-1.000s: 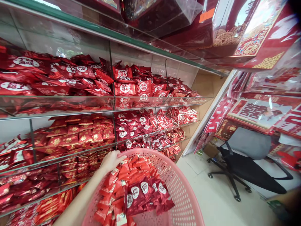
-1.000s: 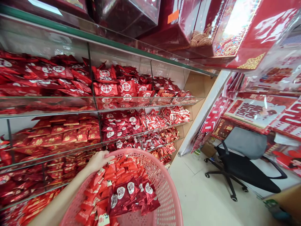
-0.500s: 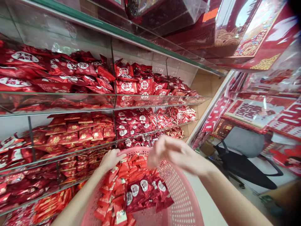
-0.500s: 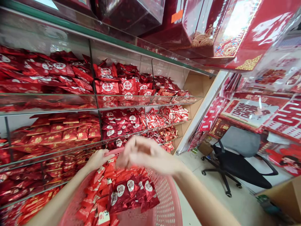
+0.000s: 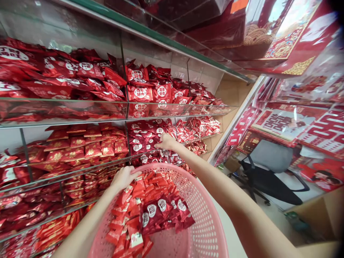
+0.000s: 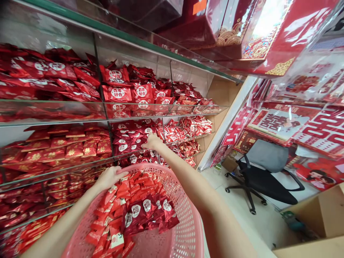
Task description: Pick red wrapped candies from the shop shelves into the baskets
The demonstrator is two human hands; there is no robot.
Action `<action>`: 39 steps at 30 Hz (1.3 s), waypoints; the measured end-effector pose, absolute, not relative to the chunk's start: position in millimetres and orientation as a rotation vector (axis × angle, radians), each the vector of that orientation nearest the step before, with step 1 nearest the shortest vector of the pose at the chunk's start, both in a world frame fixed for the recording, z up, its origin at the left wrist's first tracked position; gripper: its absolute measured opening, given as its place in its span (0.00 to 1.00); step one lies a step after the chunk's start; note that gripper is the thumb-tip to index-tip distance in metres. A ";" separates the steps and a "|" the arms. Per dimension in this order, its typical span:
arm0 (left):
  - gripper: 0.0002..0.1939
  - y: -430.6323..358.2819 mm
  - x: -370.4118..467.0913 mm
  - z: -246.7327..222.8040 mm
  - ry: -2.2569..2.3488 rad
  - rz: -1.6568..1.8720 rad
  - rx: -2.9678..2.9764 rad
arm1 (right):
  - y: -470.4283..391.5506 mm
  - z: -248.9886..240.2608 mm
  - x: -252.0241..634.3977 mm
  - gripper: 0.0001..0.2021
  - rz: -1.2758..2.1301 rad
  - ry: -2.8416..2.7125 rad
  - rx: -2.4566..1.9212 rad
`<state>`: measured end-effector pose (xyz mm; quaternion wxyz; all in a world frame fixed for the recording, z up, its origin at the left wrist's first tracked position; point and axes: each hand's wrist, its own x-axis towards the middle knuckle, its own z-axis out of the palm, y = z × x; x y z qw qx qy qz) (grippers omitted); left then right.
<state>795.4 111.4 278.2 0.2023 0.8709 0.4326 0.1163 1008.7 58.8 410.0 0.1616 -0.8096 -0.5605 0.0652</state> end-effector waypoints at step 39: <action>0.24 111.7 796.4 276.8 1.223 0.326 2.457 | -128.5 277.2 981.2 0.21 0.395 -1.694 -2.587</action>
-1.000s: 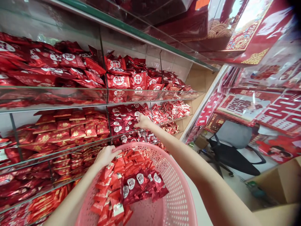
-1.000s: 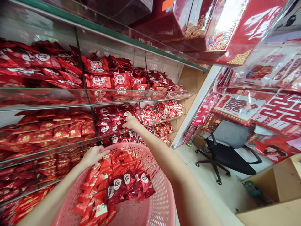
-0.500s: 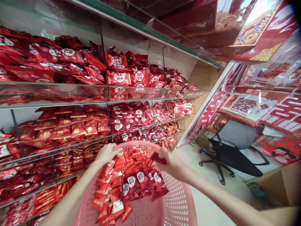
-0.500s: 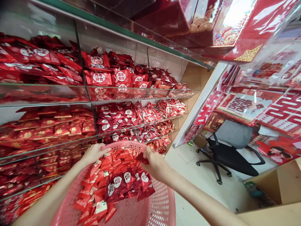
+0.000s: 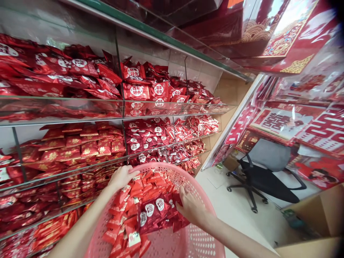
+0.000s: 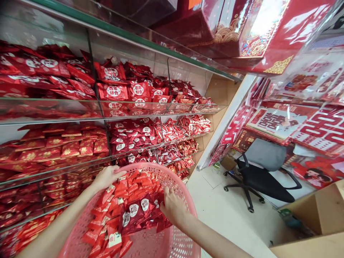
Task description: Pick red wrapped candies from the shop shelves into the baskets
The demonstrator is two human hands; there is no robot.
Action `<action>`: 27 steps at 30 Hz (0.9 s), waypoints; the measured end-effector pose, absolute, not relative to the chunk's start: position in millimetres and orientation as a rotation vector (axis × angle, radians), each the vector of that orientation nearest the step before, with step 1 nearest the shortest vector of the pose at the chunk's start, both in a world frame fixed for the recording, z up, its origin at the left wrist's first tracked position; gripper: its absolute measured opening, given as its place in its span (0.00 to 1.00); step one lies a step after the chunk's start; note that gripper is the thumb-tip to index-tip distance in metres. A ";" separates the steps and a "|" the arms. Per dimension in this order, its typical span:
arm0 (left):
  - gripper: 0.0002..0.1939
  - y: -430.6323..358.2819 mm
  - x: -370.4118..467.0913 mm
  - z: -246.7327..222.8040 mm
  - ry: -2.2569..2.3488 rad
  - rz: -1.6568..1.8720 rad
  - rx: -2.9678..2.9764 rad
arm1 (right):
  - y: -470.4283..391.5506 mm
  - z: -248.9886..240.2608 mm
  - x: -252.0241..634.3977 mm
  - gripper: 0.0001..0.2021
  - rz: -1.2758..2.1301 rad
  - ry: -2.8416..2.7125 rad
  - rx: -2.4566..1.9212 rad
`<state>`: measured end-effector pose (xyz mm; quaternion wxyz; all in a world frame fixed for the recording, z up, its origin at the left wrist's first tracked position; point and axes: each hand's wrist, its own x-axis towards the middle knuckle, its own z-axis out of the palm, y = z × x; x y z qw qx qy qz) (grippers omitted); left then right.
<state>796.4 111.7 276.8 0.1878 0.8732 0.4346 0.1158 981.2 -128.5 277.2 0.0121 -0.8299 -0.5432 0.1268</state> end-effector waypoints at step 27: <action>0.21 111.9 793.9 271.3 1.228 0.348 2.464 | 64.4 412.0 945.6 0.11 0.157 -1.670 -2.055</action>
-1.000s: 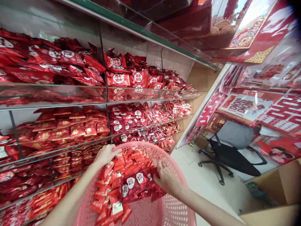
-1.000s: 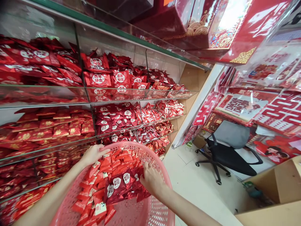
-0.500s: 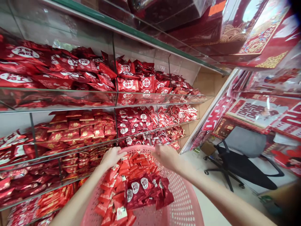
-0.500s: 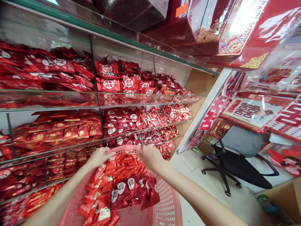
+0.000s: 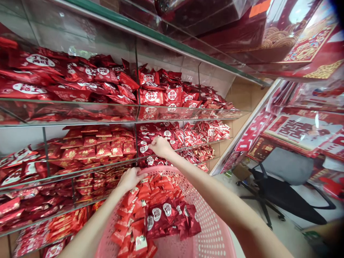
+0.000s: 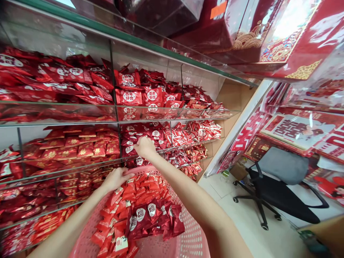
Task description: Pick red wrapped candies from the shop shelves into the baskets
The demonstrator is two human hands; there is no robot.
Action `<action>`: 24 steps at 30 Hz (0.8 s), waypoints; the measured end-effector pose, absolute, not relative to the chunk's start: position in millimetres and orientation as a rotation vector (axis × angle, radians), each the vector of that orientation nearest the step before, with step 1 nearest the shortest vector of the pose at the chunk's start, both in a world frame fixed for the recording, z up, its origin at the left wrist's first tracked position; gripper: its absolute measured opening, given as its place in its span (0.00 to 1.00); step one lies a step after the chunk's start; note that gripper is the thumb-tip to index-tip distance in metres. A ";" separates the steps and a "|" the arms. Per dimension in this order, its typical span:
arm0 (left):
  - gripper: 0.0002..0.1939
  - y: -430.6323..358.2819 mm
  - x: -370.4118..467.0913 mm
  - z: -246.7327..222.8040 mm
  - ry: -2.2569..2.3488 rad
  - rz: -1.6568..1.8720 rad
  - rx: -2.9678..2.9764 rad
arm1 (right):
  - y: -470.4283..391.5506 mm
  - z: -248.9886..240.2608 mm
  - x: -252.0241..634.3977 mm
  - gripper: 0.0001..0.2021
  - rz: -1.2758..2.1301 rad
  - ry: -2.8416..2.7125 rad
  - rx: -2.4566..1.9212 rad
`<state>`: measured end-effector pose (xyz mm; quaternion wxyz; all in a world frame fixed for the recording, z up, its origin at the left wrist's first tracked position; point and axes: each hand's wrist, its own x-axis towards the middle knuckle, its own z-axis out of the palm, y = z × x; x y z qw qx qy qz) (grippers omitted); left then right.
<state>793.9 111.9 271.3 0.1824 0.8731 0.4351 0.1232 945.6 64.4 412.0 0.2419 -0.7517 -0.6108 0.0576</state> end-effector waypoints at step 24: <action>0.22 110.9 796.5 274.6 1.261 0.317 2.450 | -79.5 354.4 1043.5 0.03 1.609 -1.652 -1.948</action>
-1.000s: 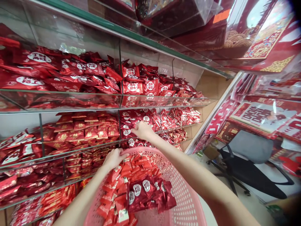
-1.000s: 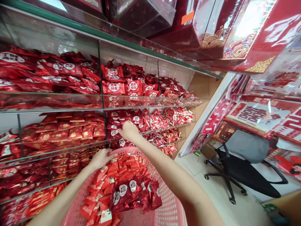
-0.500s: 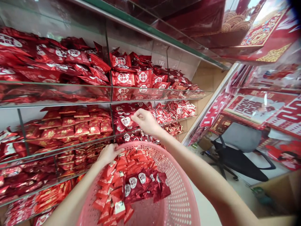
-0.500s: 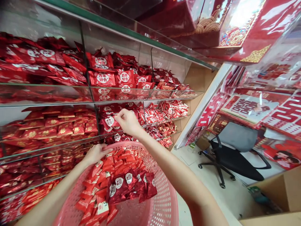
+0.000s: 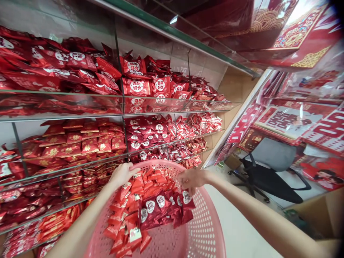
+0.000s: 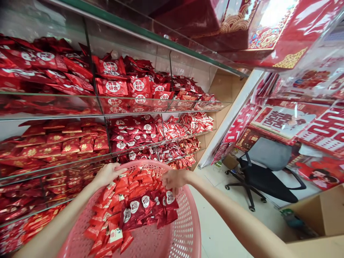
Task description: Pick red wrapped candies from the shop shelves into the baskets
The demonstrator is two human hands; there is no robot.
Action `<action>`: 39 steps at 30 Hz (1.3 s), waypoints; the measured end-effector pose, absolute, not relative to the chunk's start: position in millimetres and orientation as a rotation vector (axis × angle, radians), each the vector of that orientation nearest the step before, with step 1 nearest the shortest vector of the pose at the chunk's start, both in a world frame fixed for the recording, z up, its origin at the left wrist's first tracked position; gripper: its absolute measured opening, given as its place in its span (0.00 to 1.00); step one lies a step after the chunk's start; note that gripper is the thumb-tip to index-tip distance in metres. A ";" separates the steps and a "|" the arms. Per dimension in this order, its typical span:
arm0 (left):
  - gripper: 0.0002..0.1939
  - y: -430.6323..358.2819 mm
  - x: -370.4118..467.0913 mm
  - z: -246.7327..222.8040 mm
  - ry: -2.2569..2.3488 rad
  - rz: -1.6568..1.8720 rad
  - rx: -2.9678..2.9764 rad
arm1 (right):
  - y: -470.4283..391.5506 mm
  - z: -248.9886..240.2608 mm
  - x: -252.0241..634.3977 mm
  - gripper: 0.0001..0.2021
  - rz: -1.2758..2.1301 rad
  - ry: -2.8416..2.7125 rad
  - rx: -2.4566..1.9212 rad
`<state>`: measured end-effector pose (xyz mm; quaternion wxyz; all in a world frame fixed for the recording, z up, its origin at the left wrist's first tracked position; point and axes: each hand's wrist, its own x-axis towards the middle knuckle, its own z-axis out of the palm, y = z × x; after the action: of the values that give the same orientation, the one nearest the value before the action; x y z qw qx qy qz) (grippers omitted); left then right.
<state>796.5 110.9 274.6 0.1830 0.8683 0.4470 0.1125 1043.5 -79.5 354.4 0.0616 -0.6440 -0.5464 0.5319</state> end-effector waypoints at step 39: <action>0.21 114.1 795.7 269.7 1.240 0.339 2.462 | 61.3 431.5 964.0 0.30 0.146 -1.908 -2.257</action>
<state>795.7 114.1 269.7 0.1810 0.8718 0.4390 0.1201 964.0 61.3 431.5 0.0912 -0.7596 -0.6421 0.0492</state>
